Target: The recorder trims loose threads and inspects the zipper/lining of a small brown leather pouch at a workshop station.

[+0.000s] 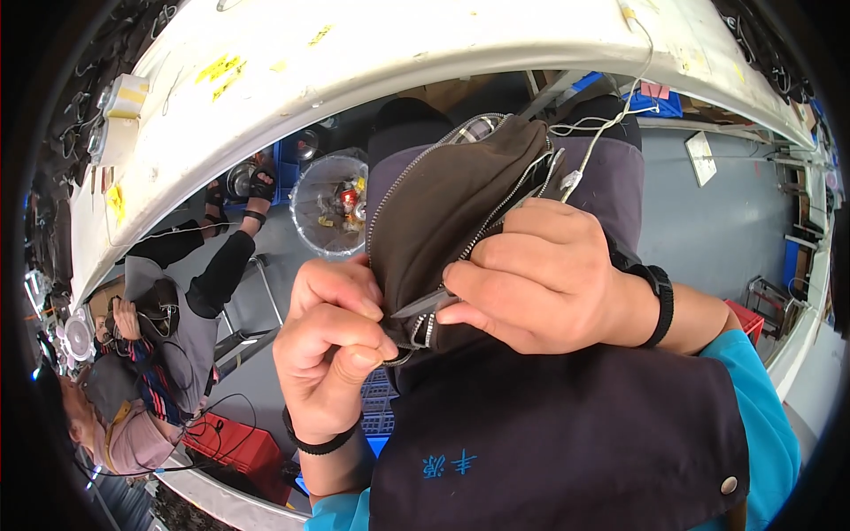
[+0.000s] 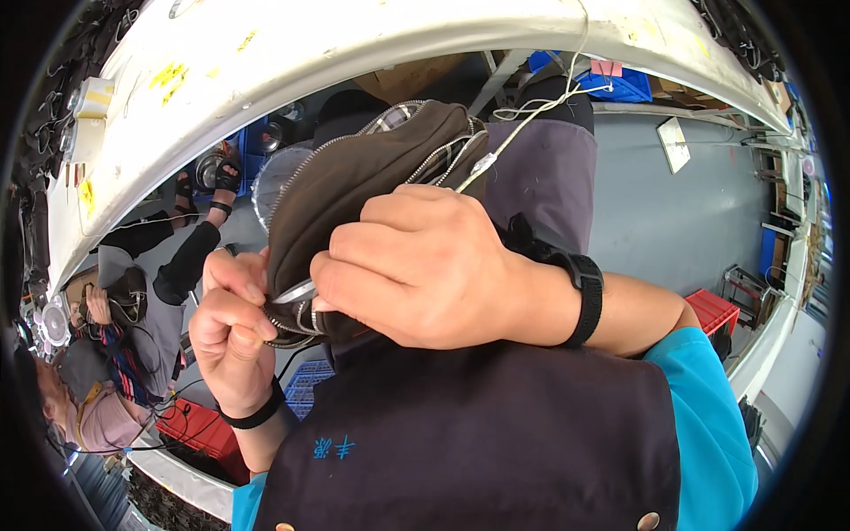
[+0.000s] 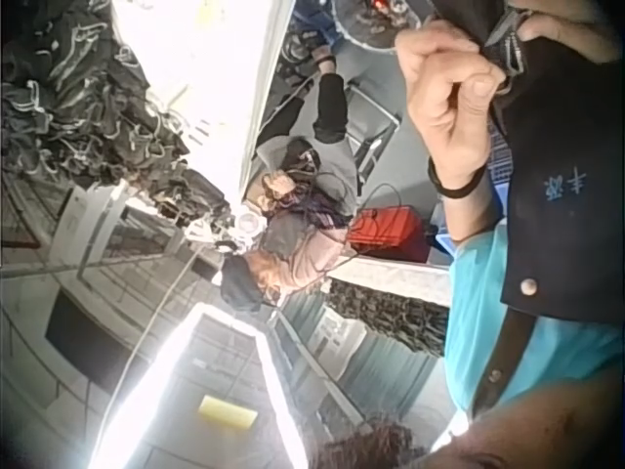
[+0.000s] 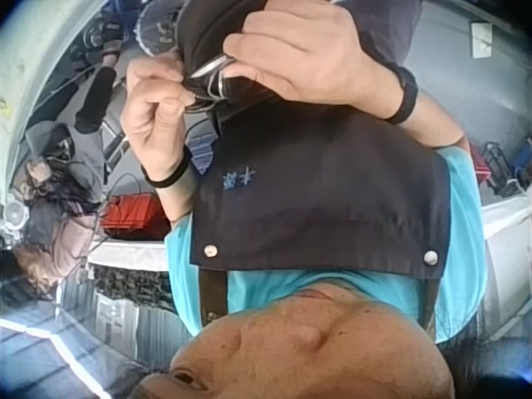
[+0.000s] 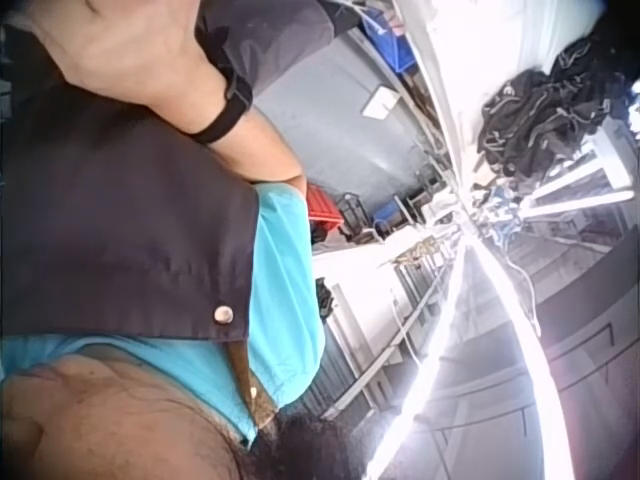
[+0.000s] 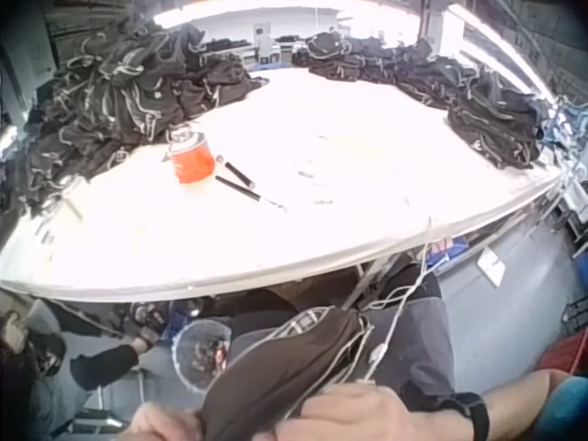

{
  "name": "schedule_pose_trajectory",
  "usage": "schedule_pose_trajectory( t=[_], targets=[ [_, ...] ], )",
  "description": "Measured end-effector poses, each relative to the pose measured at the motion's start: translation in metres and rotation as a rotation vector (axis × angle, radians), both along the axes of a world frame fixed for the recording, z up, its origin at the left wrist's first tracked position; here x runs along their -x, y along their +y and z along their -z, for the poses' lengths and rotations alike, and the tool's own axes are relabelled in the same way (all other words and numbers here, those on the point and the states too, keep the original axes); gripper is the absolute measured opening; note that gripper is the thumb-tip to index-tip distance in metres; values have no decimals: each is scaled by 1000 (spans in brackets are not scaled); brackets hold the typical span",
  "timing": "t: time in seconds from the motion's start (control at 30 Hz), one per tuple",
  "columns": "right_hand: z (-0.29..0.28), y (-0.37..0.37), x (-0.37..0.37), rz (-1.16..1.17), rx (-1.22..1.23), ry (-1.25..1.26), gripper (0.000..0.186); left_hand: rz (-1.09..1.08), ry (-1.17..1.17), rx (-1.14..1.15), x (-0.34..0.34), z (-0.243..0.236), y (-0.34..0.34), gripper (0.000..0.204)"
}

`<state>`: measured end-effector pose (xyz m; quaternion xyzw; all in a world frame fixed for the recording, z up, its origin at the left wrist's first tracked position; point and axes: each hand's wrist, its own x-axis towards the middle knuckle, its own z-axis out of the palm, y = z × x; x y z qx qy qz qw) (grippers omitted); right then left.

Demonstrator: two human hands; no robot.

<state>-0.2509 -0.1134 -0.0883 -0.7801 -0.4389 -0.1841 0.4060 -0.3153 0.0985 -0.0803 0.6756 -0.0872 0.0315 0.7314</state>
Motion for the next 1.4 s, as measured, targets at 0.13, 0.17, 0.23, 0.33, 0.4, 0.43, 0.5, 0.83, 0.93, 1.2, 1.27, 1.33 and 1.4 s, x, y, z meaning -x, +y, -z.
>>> schedule_pose_trajectory(
  t=[0.13, 0.17, 0.23, 0.33, 0.4, 0.43, 0.5, 0.83, 0.93, 1.2, 1.27, 1.33, 1.4],
  targets=[
    [9, -2, -2, -47, -29, 180, 22, -15, 44, -12, 2, 3, 3, 25],
    [10, -2, -3, -59, -103, 402, 21, -21, 72, -51, 2, 5, 4, 25],
    [18, -2, -2, -101, -309, 853, 18, -26, 69, -86, 2, 10, 4, 24],
    [22, -2, -1, -165, -325, 922, 18, -92, 63, -33, 5, 11, 1, 21],
    [20, -4, -5, -160, -225, 769, 19, -119, 34, -112, 3, 12, 3, 19],
    [18, -6, -7, -155, -125, 613, 21, -145, 2, -191, 2, 13, 4, 17],
    [13, -7, -6, -157, -70, 537, 22, -151, -17, -250, 1, 15, 9, 16],
    [25, 0, -10, -121, 59, 230, 27, -199, 37, -243, 0, 28, 11, 17],
    [20, 3, -7, -103, 97, 163, 27, -203, 47, -214, 0, 30, 10, 16],
    [26, 12, 0, -69, 82, 206, 23, -173, 72, -109, 0, 30, 5, 17],
    [30, 11, 2, -77, 83, 252, 23, -105, 84, -59, 0, 33, 8, 17],
    [33, 11, 3, -86, 83, 298, 22, -102, 125, -10, 3, 32, 8, 18],
    [34, 9, 2, -111, 98, 363, 23, -101, 166, 39, 5, 31, 8, 19]
  ],
)
